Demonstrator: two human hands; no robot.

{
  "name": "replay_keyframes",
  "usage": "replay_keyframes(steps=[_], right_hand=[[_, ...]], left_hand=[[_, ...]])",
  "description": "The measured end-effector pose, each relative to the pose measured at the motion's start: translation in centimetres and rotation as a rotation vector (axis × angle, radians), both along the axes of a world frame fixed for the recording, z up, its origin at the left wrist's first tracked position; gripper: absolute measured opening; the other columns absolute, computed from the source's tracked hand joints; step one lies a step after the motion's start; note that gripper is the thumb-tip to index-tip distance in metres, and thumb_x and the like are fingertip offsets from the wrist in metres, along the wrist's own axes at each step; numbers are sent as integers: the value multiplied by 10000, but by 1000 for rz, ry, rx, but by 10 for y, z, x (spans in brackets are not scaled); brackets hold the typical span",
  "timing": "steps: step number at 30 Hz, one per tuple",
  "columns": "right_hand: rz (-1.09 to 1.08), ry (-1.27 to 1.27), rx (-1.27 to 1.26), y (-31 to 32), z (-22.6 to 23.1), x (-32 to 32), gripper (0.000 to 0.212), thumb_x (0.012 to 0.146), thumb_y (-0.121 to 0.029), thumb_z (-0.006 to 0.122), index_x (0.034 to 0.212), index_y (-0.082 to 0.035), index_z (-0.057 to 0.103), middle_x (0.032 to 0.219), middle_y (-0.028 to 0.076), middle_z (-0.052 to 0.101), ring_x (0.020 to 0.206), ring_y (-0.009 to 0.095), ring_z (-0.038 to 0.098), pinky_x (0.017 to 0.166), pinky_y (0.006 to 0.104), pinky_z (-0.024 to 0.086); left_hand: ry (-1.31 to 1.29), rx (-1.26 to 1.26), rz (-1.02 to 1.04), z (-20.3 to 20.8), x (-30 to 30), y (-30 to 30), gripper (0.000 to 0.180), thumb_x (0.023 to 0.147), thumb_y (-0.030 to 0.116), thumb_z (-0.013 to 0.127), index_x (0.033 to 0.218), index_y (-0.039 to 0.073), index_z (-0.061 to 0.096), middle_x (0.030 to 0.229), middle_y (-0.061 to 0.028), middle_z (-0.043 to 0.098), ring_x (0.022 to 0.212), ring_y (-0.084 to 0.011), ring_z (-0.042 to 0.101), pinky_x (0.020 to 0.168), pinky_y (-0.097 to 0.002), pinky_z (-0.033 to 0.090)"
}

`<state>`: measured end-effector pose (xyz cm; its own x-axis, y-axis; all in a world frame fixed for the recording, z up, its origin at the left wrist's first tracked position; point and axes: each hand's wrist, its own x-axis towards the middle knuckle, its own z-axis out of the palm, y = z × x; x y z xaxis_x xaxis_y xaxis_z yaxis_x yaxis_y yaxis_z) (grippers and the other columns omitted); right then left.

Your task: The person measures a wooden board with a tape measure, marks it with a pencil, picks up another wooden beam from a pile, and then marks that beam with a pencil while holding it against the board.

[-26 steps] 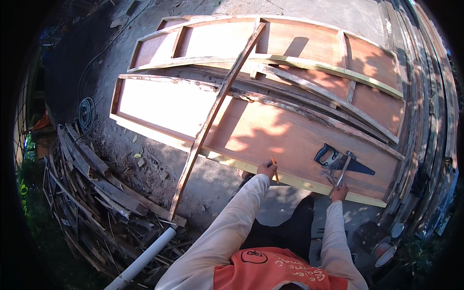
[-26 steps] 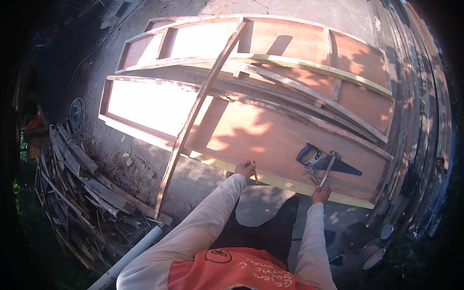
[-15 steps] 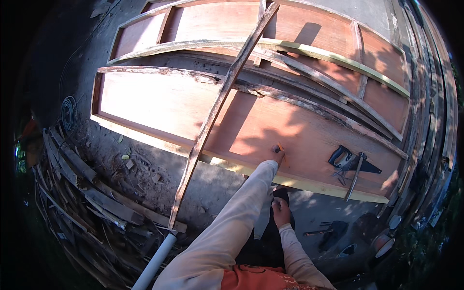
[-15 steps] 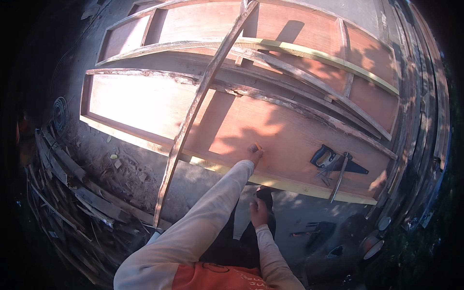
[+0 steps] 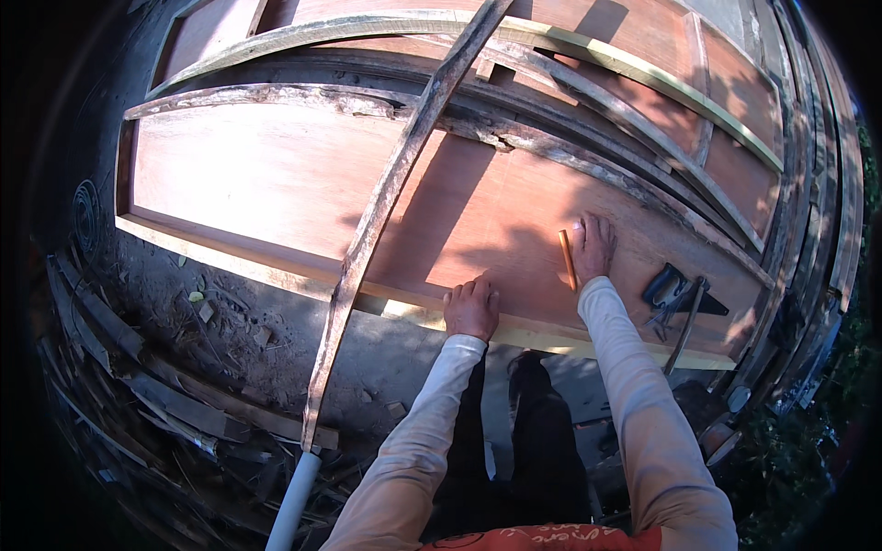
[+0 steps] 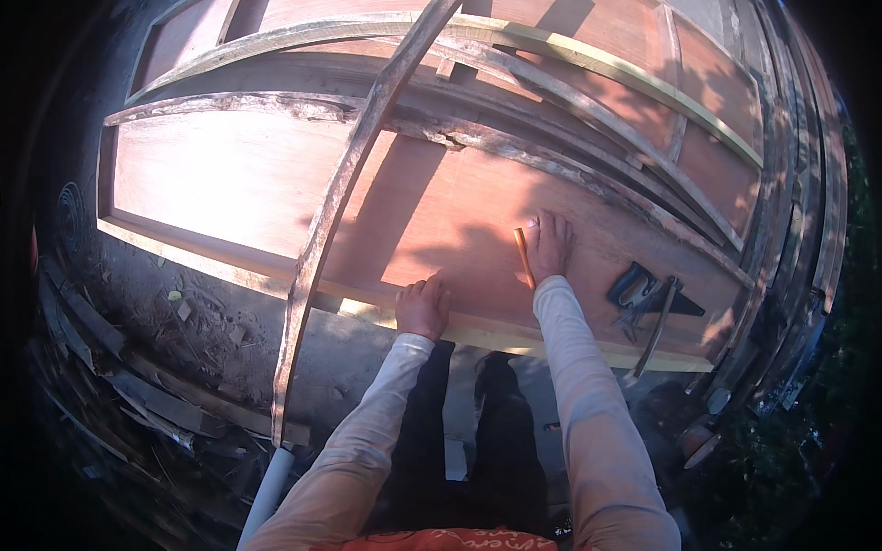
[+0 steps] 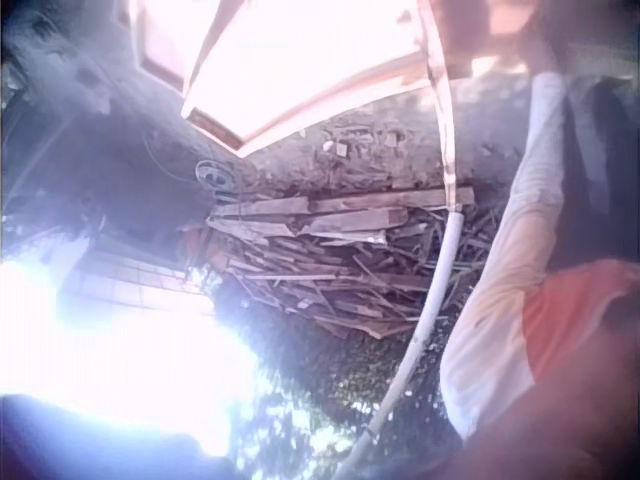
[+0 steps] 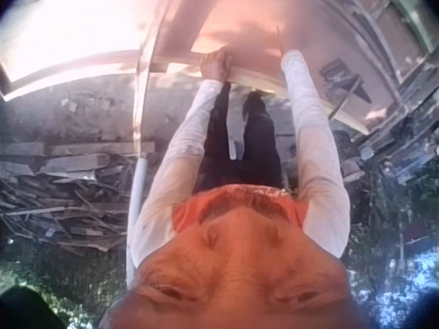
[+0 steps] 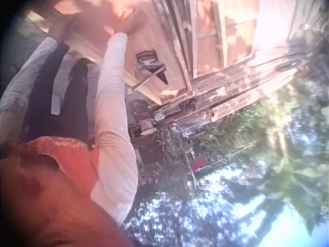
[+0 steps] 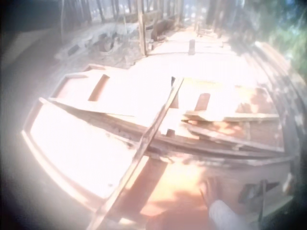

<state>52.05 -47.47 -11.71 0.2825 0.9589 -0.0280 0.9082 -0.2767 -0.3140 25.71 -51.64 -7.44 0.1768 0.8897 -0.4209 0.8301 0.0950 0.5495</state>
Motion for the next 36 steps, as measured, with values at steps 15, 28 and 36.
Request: replay_keyframes(steps=[15, 28, 36], right_hand=[[-7, -149, 63, -15, -65, 6, 322, 893, -329, 605, 1112, -97, 558, 1094, 115, 556, 1079, 344, 500, 916, 512, 368], [108, -13, 138, -38, -67, 18, 491, 975, -516, 405, 1132, -78, 563, 1034, 126, 546, 1042, 328, 492, 920, 501, 324], [158, 11, 267, -75, -65, 14, 441, 978, -473, 427, 1116, -86, 588, 1051, 119, 580, 1061, 319, 503, 938, 491, 326]], left_hand=[[134, 301, -17, -46, -13, -36, 182, 824, 319, 676, 751, 153, 672, 854, 0, 695, 799, -208, 635, 715, -375, 461], [-33, 639, 75, -54, -15, -73, 138, 770, 213, 741, 769, 119, 640, 715, -7, 595, 707, -201, 588, 662, -359, 451], [-78, 900, 153, -63, -16, -114, 146, 705, 139, 742, 673, 112, 603, 601, -4, 541, 582, -198, 562, 566, -347, 436]])
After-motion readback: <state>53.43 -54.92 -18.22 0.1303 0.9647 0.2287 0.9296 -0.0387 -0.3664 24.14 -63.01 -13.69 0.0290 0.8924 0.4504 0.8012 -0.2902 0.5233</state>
